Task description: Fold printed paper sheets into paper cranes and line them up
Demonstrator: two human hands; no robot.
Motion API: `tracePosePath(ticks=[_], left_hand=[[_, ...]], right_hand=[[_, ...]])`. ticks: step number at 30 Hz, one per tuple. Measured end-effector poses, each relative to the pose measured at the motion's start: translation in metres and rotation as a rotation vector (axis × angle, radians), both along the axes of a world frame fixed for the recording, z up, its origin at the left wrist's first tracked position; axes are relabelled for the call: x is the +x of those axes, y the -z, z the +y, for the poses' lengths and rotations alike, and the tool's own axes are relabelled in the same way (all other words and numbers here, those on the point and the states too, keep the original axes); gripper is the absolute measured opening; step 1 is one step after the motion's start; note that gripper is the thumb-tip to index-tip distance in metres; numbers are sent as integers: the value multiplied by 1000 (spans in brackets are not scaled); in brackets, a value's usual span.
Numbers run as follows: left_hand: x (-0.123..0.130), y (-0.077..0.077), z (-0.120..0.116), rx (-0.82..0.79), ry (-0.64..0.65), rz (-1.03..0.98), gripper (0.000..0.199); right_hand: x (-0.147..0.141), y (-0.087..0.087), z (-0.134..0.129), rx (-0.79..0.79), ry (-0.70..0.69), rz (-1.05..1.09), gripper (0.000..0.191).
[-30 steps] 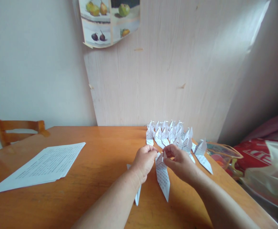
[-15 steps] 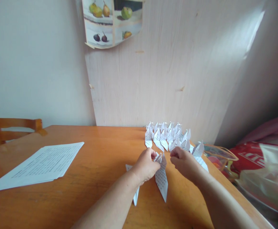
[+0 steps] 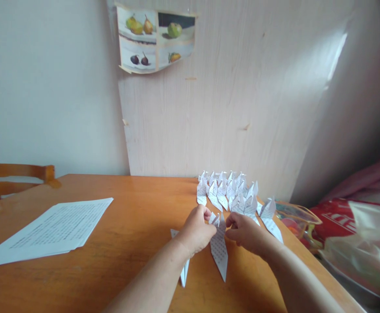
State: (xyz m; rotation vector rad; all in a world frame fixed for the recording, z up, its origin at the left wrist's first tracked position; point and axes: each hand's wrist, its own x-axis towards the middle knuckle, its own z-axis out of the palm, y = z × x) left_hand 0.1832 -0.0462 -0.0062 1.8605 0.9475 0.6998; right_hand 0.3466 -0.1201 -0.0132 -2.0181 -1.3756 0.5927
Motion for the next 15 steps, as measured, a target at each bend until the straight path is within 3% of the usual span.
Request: tracePosePath(ticks=[15], left_hand=[[4,11,6,14,-8,-21,32]], right_hand=[[-10,-1,3,98,12,243,7]])
